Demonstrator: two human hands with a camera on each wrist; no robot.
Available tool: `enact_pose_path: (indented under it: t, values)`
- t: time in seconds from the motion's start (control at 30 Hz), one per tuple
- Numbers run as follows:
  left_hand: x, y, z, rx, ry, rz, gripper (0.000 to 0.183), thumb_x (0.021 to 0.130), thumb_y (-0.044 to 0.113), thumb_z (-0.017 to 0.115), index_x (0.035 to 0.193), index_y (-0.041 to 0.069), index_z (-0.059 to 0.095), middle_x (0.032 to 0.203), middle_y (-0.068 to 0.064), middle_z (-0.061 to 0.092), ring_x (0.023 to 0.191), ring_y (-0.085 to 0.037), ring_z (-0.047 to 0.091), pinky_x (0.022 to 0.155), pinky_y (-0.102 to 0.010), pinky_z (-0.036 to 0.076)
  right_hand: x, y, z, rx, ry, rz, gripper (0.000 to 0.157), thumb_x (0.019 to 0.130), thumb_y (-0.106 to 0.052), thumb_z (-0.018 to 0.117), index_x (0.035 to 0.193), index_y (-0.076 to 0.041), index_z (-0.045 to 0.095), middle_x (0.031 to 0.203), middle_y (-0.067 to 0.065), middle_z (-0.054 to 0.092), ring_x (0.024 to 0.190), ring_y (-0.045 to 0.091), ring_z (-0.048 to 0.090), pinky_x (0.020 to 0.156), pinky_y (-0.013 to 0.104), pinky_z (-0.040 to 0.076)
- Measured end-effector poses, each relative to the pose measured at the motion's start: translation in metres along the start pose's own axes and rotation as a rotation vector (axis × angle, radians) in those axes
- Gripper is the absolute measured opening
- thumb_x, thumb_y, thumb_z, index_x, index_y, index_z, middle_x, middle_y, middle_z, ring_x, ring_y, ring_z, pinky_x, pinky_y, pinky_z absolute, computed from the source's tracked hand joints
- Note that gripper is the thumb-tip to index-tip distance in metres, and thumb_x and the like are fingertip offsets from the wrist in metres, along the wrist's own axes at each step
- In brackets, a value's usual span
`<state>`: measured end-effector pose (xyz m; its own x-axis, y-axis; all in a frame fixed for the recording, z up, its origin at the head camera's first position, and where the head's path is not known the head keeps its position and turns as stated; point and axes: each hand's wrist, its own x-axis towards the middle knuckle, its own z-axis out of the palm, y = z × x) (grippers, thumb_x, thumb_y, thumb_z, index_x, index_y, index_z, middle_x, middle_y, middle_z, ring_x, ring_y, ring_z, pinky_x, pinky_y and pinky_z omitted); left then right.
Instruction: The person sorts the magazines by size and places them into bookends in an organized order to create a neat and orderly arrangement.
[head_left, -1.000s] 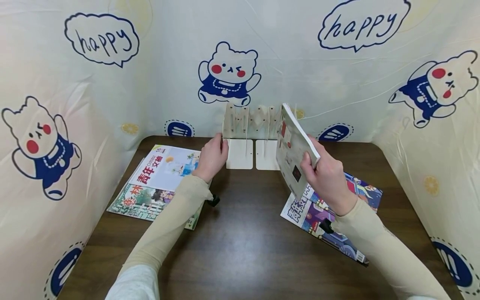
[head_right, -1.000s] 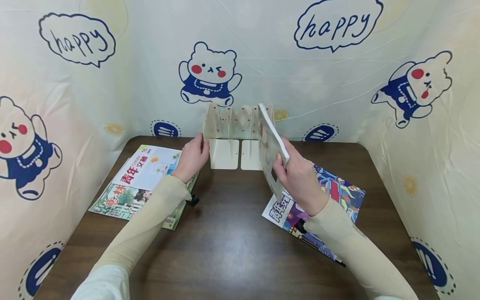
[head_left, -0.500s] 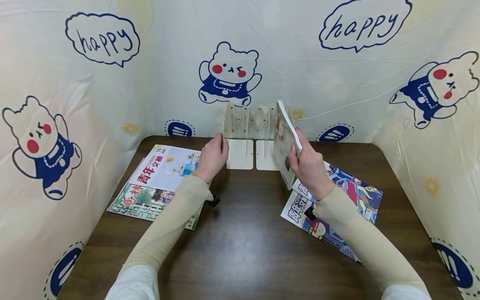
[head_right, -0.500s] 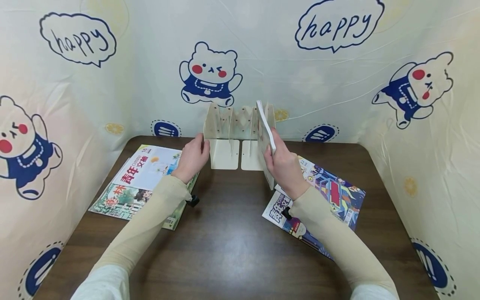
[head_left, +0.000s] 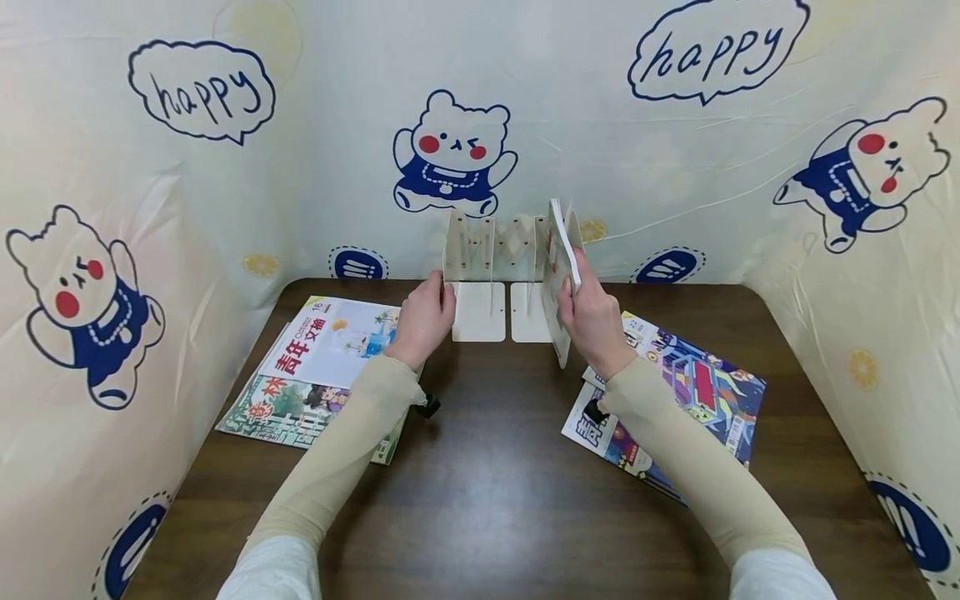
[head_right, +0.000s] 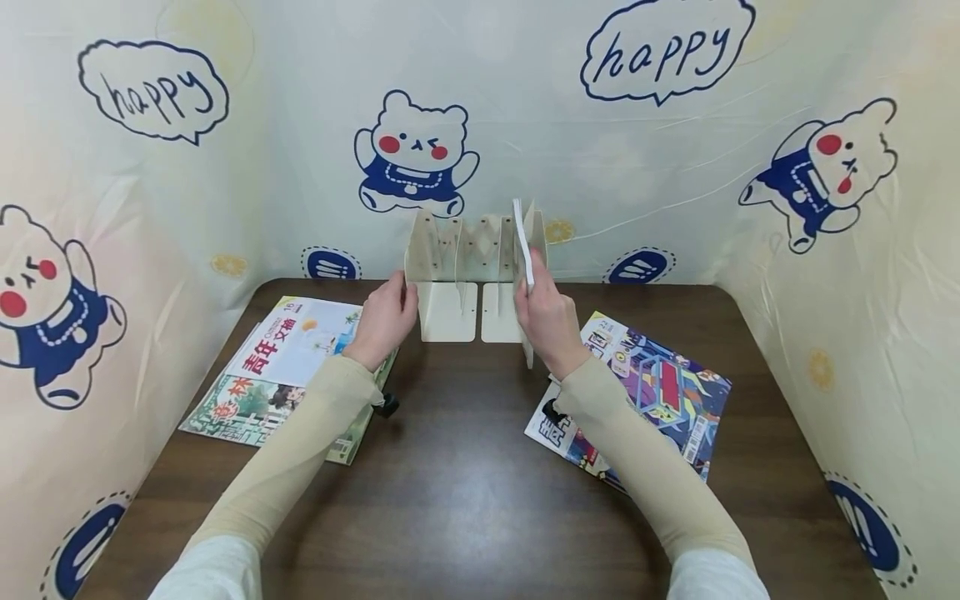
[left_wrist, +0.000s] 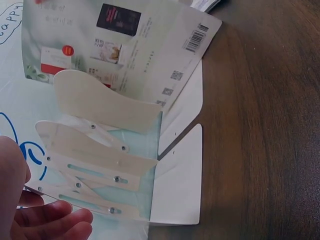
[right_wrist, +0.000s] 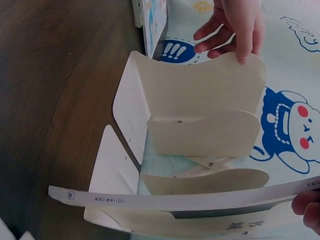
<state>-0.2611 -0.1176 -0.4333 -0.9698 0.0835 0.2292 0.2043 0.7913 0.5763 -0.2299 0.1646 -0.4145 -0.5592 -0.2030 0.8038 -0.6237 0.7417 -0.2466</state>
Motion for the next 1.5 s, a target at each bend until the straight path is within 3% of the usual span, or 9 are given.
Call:
enact_pose_path:
  t: [0.27, 0.5, 1.07, 1.2, 1.3, 1.5]
  values:
    - [0.000, 0.000, -0.001, -0.010, 0.010, 0.003, 0.036, 0.111, 0.032, 0.047, 0.130, 0.002, 0.055, 0.102, -0.015, 0.065, 0.095, -0.033, 0.070, 0.085, -0.047, 0.061, 0.011, 0.002, 0.016, -0.023, 0.061, -0.006, 0.047, 0.101, -0.001, 0.057, 0.143, 0.015, 0.045, 0.125, 0.035, 0.063, 0.090, 0.047, 0.073, 0.067, 0.053, 0.061]
    - [-0.001, 0.001, 0.000, -0.016, -0.001, -0.008, 0.037, 0.111, 0.033, 0.046, 0.131, 0.003, 0.054, 0.104, -0.015, 0.066, 0.097, -0.033, 0.071, 0.086, -0.047, 0.061, 0.016, 0.005, 0.024, 0.008, 0.041, 0.019, 0.045, 0.103, -0.002, 0.054, 0.144, 0.013, 0.044, 0.125, 0.034, 0.063, 0.094, 0.046, 0.072, 0.070, 0.052, 0.062]
    - [-0.001, 0.001, 0.002, -0.009, 0.007, 0.004, 0.038, 0.111, 0.032, 0.044, 0.132, 0.002, 0.054, 0.103, -0.015, 0.066, 0.096, -0.034, 0.070, 0.086, -0.048, 0.061, 0.020, 0.007, 0.039, -0.020, 0.077, 0.024, 0.050, 0.102, -0.006, 0.051, 0.148, 0.012, 0.042, 0.133, 0.032, 0.061, 0.071, 0.045, 0.069, 0.058, 0.053, 0.059]
    - [-0.001, 0.001, 0.003, -0.017, 0.003, 0.002, 0.038, 0.111, 0.032, 0.045, 0.133, 0.002, 0.054, 0.106, -0.016, 0.066, 0.097, -0.034, 0.071, 0.087, -0.048, 0.061, 0.020, 0.009, 0.040, -0.008, 0.073, 0.035, 0.052, 0.103, -0.007, 0.052, 0.151, 0.010, 0.041, 0.135, 0.031, 0.061, 0.077, 0.045, 0.071, 0.061, 0.052, 0.061]
    - [-0.001, 0.001, 0.003, -0.019, 0.001, -0.003, 0.039, 0.111, 0.032, 0.045, 0.134, 0.002, 0.053, 0.109, -0.017, 0.067, 0.100, -0.034, 0.071, 0.088, -0.048, 0.061, 0.021, 0.009, 0.040, -0.001, 0.067, 0.057, 0.052, 0.103, -0.008, 0.054, 0.151, 0.009, 0.042, 0.139, 0.031, 0.059, 0.091, 0.046, 0.072, 0.069, 0.052, 0.062]
    - [-0.001, 0.001, 0.003, -0.017, 0.003, -0.007, 0.040, 0.111, 0.032, 0.044, 0.136, 0.002, 0.053, 0.113, -0.018, 0.067, 0.101, -0.035, 0.071, 0.089, -0.049, 0.060, 0.019, 0.009, 0.039, 0.023, 0.006, 0.126, 0.056, 0.102, -0.010, 0.058, 0.153, 0.006, 0.042, 0.129, 0.030, 0.063, 0.094, 0.045, 0.072, 0.072, 0.052, 0.062]
